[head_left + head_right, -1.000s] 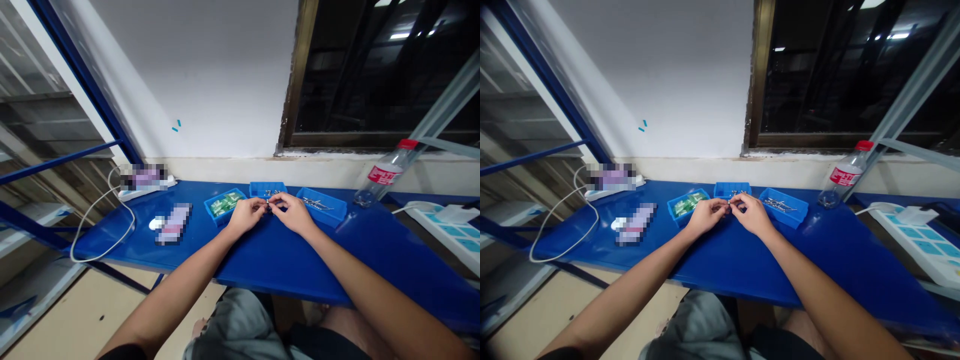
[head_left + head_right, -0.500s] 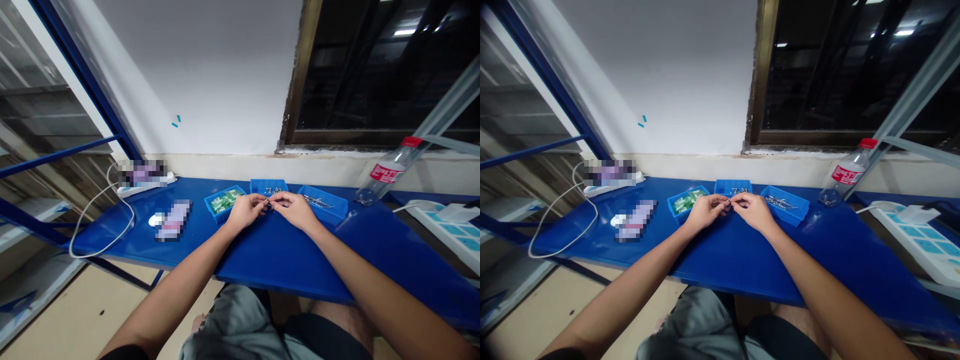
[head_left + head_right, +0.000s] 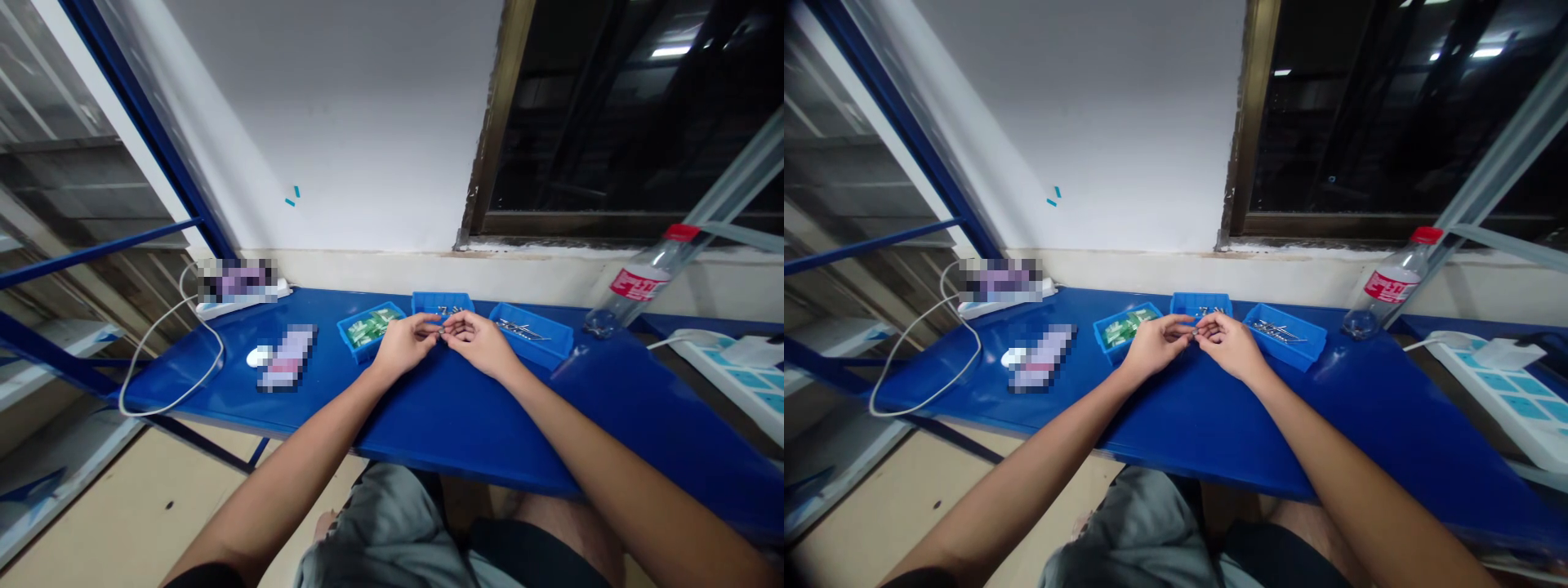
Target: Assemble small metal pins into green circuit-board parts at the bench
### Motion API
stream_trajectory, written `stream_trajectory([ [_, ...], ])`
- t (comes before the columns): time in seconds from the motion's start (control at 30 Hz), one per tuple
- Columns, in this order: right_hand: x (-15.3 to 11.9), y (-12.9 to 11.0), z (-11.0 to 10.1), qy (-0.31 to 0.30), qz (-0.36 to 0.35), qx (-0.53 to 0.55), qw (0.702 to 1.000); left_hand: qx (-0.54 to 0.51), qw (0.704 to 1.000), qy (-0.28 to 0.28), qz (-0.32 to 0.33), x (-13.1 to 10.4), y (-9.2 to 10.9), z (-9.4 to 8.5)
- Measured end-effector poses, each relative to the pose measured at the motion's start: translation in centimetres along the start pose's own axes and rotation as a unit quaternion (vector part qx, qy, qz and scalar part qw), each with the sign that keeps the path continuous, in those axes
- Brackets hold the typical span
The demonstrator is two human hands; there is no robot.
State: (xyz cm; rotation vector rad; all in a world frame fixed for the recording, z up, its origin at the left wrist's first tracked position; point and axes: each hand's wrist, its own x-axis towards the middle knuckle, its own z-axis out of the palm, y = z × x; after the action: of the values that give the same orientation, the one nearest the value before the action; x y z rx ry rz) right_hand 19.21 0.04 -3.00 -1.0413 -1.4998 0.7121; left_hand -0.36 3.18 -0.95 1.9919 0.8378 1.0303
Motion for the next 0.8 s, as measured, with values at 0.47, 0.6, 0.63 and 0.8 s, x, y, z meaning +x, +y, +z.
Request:
stream_trajectory([
  [0.47,-0.1,-0.8,-0.3,0.000,-0.057,-0.079,0.995,-0.033,0.999,-0.017,-0.038,0.1,0.3,-0.1],
  [0.6,-0.1,-1.2,-0.2,-0.001,-0.063,-0.086,0.994,-0.029,0.999,-0.004,-0.028,0.2,-0.1,-0.1],
  [0.63,-0.2,-1.3,-0.2,0.004,-0.052,-0.082,0.995,-0.021,0.999,-0.002,-0.025,0.2,-0.2,-0.1],
  [0.8,-0.2,-1.0,0.0,0.023,0.003,-0.041,0.999,0.022,1.000,0.007,-0.004,0.2,-0.1,0.0],
])
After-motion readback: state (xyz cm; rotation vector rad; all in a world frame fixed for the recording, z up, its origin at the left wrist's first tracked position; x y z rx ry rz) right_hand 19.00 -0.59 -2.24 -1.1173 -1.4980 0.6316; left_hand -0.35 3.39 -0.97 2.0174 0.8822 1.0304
